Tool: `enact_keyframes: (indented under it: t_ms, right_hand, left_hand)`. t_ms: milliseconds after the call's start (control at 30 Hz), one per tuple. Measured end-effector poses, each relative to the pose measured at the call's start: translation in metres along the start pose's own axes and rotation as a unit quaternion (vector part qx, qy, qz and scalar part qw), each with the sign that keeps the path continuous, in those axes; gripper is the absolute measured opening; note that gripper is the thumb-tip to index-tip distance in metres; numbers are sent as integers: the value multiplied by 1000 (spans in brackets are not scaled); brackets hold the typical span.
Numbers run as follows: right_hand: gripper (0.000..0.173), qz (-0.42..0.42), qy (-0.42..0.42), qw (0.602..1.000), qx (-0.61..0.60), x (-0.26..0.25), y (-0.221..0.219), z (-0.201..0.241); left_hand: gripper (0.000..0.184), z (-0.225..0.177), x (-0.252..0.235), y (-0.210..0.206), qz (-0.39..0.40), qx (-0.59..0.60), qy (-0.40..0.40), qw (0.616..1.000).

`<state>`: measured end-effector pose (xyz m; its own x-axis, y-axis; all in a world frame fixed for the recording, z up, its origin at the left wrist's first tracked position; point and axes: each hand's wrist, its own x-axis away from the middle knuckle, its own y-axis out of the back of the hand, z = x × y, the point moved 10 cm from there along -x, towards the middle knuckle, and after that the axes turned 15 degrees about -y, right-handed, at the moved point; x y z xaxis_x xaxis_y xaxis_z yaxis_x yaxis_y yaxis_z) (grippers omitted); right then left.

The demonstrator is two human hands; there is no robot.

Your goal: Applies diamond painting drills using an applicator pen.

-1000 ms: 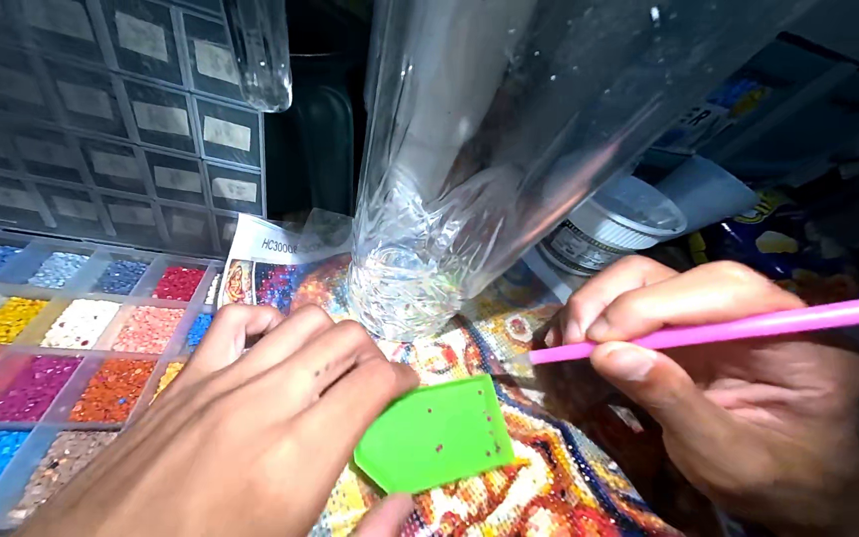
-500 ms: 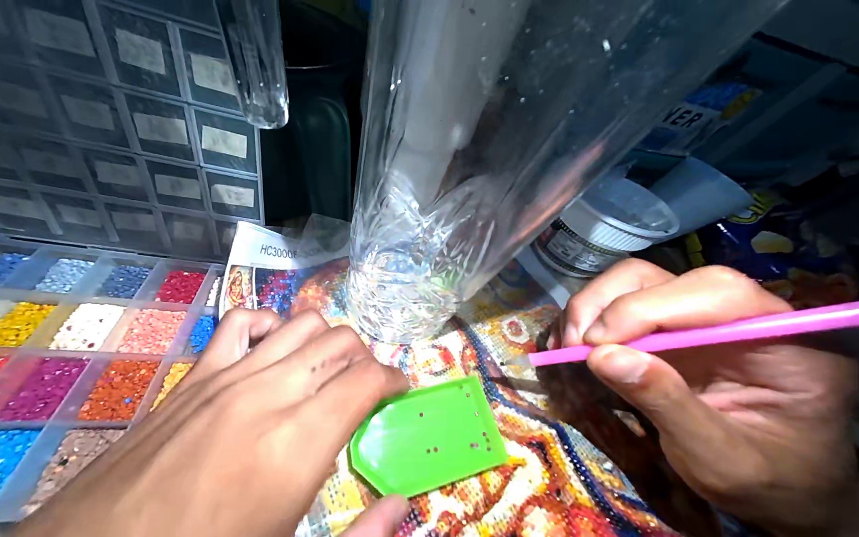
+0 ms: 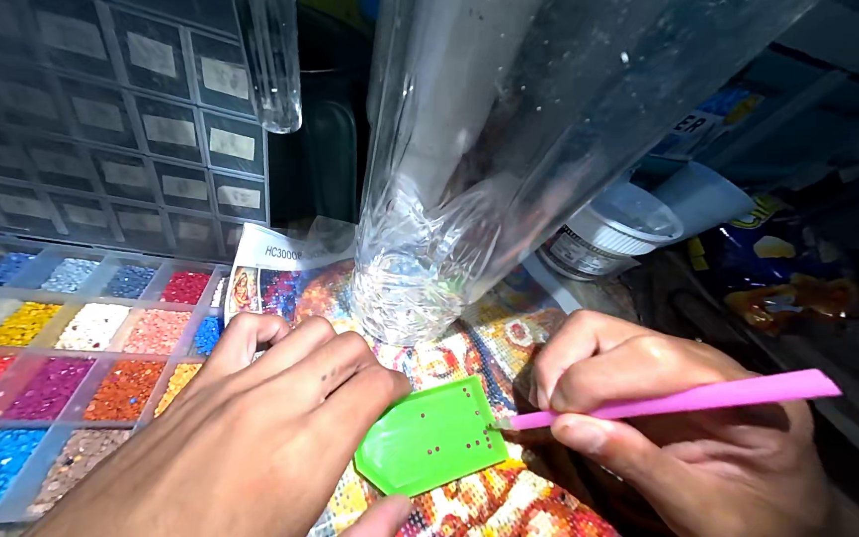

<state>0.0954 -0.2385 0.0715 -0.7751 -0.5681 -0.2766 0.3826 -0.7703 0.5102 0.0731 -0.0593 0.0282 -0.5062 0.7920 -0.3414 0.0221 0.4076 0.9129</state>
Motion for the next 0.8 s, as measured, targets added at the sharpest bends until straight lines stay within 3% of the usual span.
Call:
enact_keyframes:
  t_ms: [433, 667, 800]
  right_hand:
    - [7, 23, -10, 999, 37, 2, -7, -3]
    - [12, 10, -3, 1000, -7, 2, -2, 9]
    - [17, 72, -16, 997, 2, 9, -23, 17]
  left_hand:
    - [50, 0, 0, 1, -7, -9, 0, 1000]
    - [49, -1, -1, 2, -29, -23, -6, 999]
    - [49, -3, -1, 3, -39, -37, -5, 999]
